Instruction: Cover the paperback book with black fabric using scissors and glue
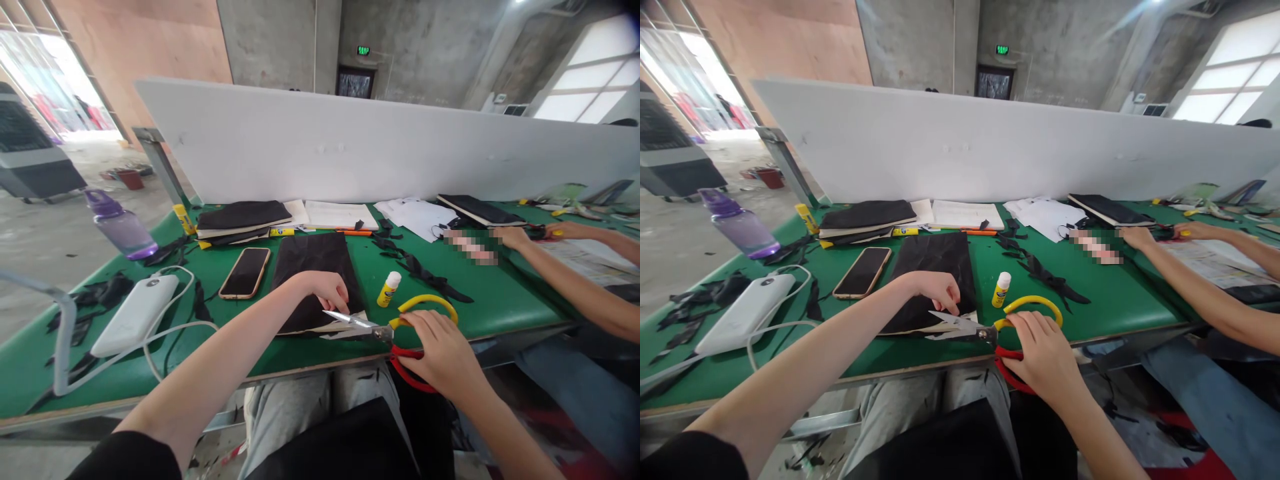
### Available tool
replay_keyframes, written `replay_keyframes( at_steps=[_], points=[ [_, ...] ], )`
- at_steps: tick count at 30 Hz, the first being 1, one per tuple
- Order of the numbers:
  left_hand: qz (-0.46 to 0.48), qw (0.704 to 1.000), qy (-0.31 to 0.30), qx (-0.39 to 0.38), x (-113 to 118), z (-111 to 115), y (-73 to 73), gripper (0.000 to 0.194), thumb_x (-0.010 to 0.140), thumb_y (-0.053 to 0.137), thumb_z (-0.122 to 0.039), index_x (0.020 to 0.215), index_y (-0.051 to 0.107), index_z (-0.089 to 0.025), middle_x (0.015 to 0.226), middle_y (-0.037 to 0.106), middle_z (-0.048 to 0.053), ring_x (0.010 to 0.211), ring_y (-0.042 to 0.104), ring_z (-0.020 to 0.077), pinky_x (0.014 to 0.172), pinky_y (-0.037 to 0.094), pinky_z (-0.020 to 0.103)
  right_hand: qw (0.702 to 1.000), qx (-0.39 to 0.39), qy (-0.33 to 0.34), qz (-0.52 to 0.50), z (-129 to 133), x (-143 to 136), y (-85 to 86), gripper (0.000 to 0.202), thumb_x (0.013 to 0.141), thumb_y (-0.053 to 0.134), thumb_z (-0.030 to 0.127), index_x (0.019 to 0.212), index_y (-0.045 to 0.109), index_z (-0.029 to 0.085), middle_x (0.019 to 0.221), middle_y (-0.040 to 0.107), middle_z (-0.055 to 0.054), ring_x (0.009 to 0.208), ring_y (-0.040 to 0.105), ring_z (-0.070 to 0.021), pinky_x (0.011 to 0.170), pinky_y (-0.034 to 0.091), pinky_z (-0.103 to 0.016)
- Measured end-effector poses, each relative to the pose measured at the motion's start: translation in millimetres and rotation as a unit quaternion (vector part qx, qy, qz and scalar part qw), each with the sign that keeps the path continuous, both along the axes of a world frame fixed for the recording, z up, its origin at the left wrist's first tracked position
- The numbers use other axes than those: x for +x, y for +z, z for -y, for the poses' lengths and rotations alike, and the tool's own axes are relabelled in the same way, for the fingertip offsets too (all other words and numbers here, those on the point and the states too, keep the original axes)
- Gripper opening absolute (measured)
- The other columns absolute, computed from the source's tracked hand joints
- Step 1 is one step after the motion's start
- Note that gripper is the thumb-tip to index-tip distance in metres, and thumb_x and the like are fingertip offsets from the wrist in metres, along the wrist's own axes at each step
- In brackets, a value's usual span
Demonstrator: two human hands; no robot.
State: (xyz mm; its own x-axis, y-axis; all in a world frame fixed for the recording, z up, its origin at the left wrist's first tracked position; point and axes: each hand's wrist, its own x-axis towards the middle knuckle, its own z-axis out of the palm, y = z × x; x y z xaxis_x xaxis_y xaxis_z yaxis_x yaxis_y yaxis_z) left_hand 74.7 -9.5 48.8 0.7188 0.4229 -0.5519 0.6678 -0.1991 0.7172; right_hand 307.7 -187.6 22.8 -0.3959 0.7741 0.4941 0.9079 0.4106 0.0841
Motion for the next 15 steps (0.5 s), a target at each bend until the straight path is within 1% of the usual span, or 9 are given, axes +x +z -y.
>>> replay_keyframes(
  at_steps=[3, 5, 6, 10, 15],
  points=[
    [-0.017, 0.999, -0.029, 0.011, -1, 1, 0.4, 0.027, 0.083, 0.061, -0.035, 0.100, 0.061, -0.014, 0.098, 0.063, 0.005, 0.085, 0.061, 0.0154, 0.075, 0.053, 0.035, 1.000, -0.008, 0.009, 0.010, -7, -4, -2.7, 0.044, 0.073, 0.064, 0.029, 0.113, 0.051, 0.013, 0.103, 0.062, -0.014, 0.097, 0.057, -0.0301, 0.083, 0.045, -0.041],
    [-0.027, 0.998, -0.044, 0.020, -1, 1, 0.8, 0.033, 0.087, 0.055, -0.036, 0.112, 0.056, -0.015, 0.111, 0.060, 0.007, 0.095, 0.060, 0.0185, 0.079, 0.052, 0.039, 1.000, -0.016, 0.006, 0.009, -9, -6, -4.3, 0.044, 0.073, 0.065, 0.030, 0.112, 0.052, 0.013, 0.102, 0.062, -0.014, 0.097, 0.057, -0.0296, 0.082, 0.046, -0.040],
    [-0.031, 0.998, -0.051, 0.026, -1, 1, 1.0, 0.035, 0.087, 0.055, -0.037, 0.114, 0.055, -0.016, 0.115, 0.059, 0.007, 0.098, 0.059, 0.0198, 0.081, 0.052, 0.040, 1.000, -0.017, 0.006, 0.009, -11, -7, -4.6, 0.044, 0.073, 0.065, 0.030, 0.111, 0.052, 0.012, 0.102, 0.062, -0.014, 0.096, 0.058, -0.0294, 0.082, 0.046, -0.040],
    [-0.047, 0.995, -0.071, 0.056, -2, -2, -0.2, 0.037, 0.086, 0.056, -0.038, 0.116, 0.055, -0.016, 0.118, 0.057, 0.008, 0.101, 0.058, 0.0214, 0.083, 0.051, 0.042, 0.999, -0.022, 0.010, 0.024, -16, -7, -3.0, 0.045, 0.073, 0.065, 0.030, 0.112, 0.054, 0.011, 0.105, 0.062, -0.014, 0.097, 0.058, -0.0288, 0.083, 0.046, -0.038],
    [-0.056, 0.992, -0.088, 0.075, -3, -6, -6.5, 0.037, 0.086, 0.056, -0.038, 0.116, 0.055, -0.016, 0.117, 0.058, 0.008, 0.100, 0.059, 0.0212, 0.083, 0.051, 0.042, 0.998, -0.030, 0.009, 0.045, -22, -9, -0.9, 0.046, 0.073, 0.065, 0.033, 0.112, 0.056, 0.009, 0.102, 0.063, -0.014, 0.093, 0.060, -0.0272, 0.079, 0.047, -0.036]
  ],
)
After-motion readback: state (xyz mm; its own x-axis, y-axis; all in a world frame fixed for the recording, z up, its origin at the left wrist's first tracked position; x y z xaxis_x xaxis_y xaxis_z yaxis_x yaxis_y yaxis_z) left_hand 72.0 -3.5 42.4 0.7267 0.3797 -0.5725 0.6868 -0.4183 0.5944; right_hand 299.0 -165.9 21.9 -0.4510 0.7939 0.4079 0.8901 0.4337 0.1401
